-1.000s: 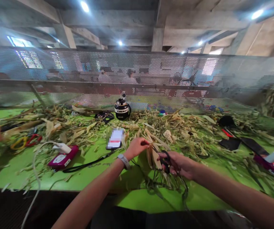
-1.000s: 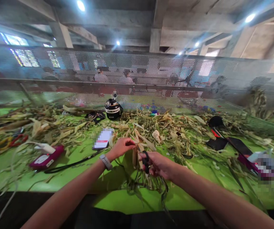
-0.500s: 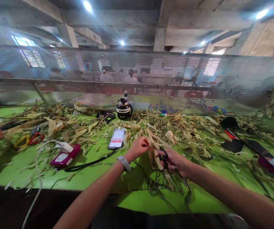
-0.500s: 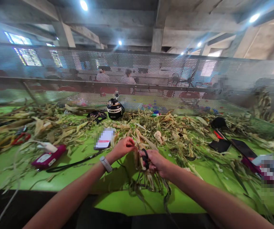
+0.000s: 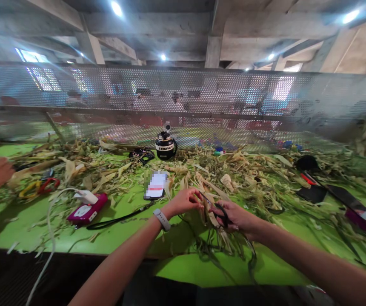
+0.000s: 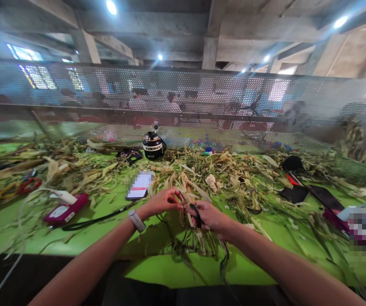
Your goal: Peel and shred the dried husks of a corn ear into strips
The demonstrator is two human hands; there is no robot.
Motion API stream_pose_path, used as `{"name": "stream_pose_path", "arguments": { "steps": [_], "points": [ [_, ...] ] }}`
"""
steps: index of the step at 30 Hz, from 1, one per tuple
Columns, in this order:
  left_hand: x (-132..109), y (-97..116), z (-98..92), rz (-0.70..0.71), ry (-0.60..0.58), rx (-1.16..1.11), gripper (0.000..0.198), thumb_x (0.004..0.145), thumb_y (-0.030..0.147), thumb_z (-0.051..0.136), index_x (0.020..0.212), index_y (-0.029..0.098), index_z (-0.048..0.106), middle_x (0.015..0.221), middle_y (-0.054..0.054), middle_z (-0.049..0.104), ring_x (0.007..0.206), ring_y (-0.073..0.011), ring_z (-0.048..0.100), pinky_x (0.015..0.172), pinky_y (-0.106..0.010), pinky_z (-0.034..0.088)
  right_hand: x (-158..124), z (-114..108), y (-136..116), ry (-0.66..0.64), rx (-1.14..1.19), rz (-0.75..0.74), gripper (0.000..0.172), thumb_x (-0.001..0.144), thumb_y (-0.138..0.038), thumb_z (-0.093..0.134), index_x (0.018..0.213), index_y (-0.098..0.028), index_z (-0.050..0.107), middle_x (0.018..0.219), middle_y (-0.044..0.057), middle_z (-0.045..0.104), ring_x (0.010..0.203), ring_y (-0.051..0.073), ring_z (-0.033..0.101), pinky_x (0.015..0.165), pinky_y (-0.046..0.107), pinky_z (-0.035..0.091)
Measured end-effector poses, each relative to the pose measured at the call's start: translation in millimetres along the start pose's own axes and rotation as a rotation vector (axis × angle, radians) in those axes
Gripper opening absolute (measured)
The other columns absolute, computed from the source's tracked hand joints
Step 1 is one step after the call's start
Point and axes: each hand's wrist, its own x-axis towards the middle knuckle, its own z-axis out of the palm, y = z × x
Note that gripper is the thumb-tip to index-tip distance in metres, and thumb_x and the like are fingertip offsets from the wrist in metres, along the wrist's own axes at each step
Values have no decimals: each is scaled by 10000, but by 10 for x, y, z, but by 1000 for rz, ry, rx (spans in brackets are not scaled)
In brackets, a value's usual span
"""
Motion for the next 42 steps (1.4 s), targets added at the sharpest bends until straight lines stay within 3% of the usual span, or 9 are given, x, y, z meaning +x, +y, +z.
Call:
{"name": "stream_pose_path", "arguments": {
  "steps": [3, 8, 11, 19, 25, 31, 37, 40, 42],
  "points": [
    [-42, 80, -38, -42, -92, -14, 307, 669, 414, 677, 794, 141, 616, 716, -34, 671, 631, -141, 593, 585, -231, 400, -89, -118, -55, -28, -13, -33, 353, 731, -472, 657, 865, -162, 554, 559, -59, 520, 348, -9, 279, 313, 137, 126],
    [69, 142, 80, -279, 60, -115, 501, 770, 608, 463, 662, 145, 622, 714, -83, 685, 562, -153, 599, 539, -259, 399, -158, -341, -171, 109, 43, -109, 403, 698, -492, 678, 842, -141, 540, 519, -62, 517, 327, -18, 249, 310, 128, 130],
    [184, 130, 207, -389, 120, -238, 530, 726, 651, 495, 614, 146, 611, 635, -81, 672, 549, -171, 603, 541, -275, 409, -163, -409, -169, 103, 46, -90, 423, 683, -509, 684, 815, -137, 533, 512, -57, 524, 320, -19, 255, 309, 124, 140],
    [264, 85, 292, -326, 220, -210, 221, 671, 350, 658, 581, 158, 596, 579, 5, 650, 500, -106, 540, 520, -226, 348, -182, -433, -74, 31, -76, -58, 372, 696, -458, 688, 823, -145, 531, 541, -51, 548, 330, -8, 274, 300, 141, 130],
    [276, 74, 329, -310, 276, -220, 326, 687, 440, 649, 549, 153, 582, 500, -14, 604, 464, -108, 518, 457, -219, 365, -126, -471, -47, 21, -69, -33, 399, 688, -467, 691, 849, -141, 527, 529, -53, 558, 323, -12, 281, 307, 139, 138],
    [334, 34, 387, -312, 336, -165, 231, 679, 233, 664, 495, 156, 547, 445, 16, 548, 425, -90, 486, 456, -214, 403, -104, -470, -35, 23, -83, -44, 411, 697, -493, 675, 844, -143, 520, 542, -41, 579, 328, -9, 300, 320, 144, 145],
    [322, -11, 346, -306, 364, -131, 309, 716, 417, 618, 556, 166, 533, 472, -1, 574, 419, -104, 495, 435, -213, 390, -91, -520, -39, 49, -91, -59, 442, 668, -501, 694, 850, -144, 509, 575, -23, 623, 301, -13, 284, 311, 156, 129],
    [340, -3, 362, -301, 363, 72, 471, 737, 584, 506, 489, 185, 479, 414, 7, 509, 379, -107, 466, 422, -227, 344, -49, -527, -15, 34, -91, -57, 462, 680, -529, 674, 871, -139, 519, 565, -22, 618, 301, -6, 295, 314, 160, 137],
    [352, -1, 376, -289, 378, 224, 446, 686, 568, 569, 477, 191, 452, 396, 25, 470, 395, -110, 463, 431, -229, 313, -19, -527, 10, 15, -107, -60, 460, 695, -537, 659, 884, -137, 530, 569, -20, 618, 303, -3, 302, 318, 162, 146]
  ]
}}
